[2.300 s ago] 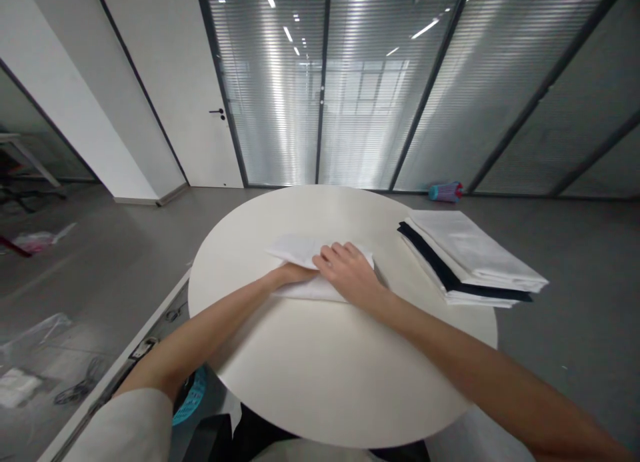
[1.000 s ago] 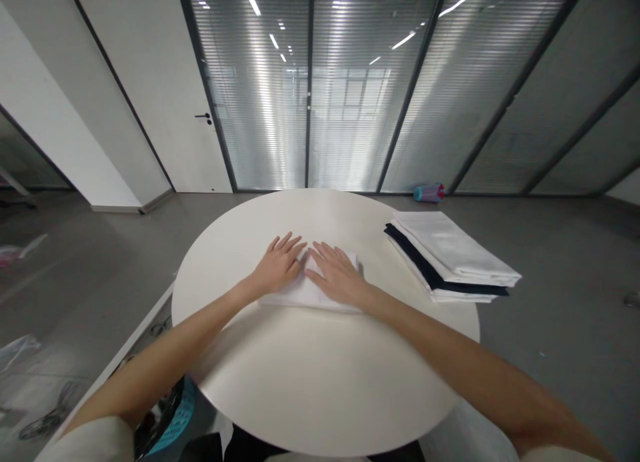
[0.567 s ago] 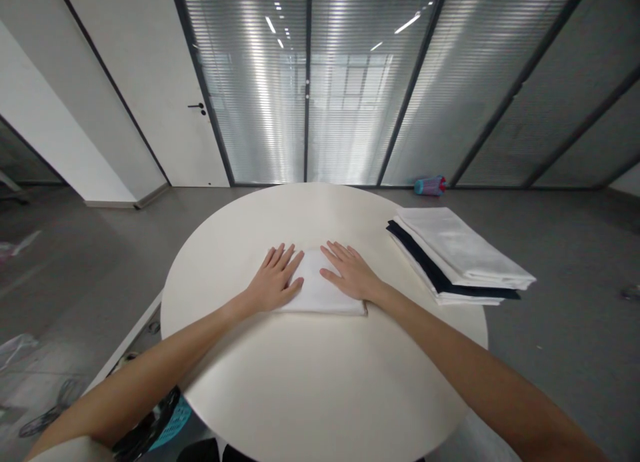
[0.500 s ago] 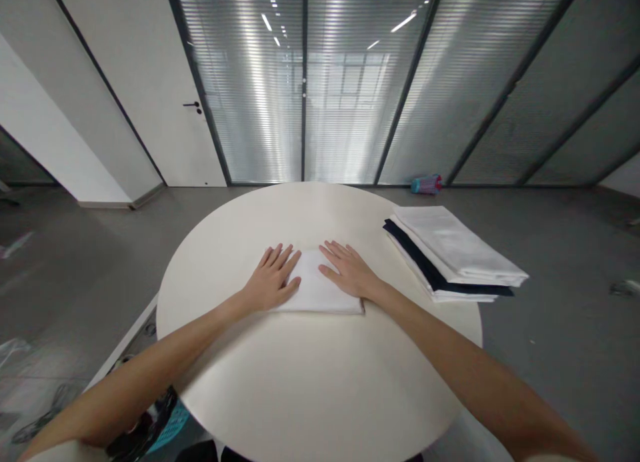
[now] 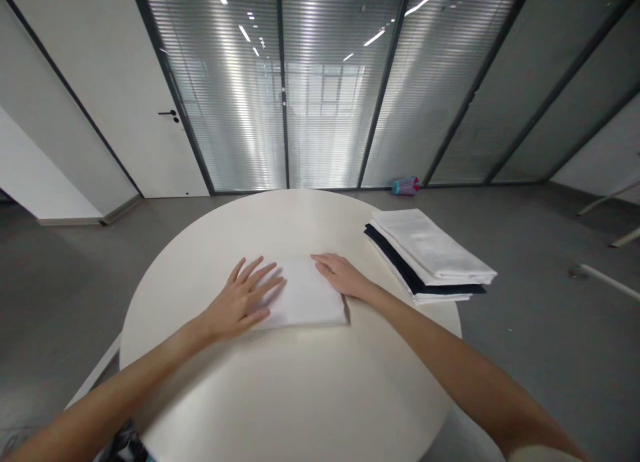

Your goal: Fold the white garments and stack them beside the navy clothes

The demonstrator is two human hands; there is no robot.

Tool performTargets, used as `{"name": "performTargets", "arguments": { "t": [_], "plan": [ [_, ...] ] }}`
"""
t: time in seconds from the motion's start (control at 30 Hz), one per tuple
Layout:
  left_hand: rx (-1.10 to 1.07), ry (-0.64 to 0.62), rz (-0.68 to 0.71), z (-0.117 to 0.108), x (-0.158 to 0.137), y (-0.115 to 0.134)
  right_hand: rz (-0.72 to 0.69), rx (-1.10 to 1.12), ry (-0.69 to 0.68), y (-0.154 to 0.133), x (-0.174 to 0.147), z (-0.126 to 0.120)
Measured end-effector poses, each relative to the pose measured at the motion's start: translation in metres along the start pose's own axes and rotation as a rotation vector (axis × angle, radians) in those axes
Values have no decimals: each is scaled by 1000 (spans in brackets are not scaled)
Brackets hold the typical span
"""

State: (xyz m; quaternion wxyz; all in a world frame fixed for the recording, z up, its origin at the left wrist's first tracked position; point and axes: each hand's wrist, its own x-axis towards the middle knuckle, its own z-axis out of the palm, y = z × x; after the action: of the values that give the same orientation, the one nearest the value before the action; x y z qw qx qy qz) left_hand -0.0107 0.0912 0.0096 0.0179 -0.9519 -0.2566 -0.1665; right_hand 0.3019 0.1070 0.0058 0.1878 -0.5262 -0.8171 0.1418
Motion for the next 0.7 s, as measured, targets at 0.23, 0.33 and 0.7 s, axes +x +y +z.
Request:
{"name": "performTargets", "arguments": {
  "t": [0.23, 0.33, 0.7],
  "plan": [
    [118, 46, 419, -13, 5, 52, 298, 21, -173, -25, -7, -30],
    [208, 121, 473, -14, -1, 49, 237, 150, -327, -31, -11, -32],
    [243, 774, 366, -41, 112, 52, 205, 379, 272, -29, -57, -136]
  ]
}}
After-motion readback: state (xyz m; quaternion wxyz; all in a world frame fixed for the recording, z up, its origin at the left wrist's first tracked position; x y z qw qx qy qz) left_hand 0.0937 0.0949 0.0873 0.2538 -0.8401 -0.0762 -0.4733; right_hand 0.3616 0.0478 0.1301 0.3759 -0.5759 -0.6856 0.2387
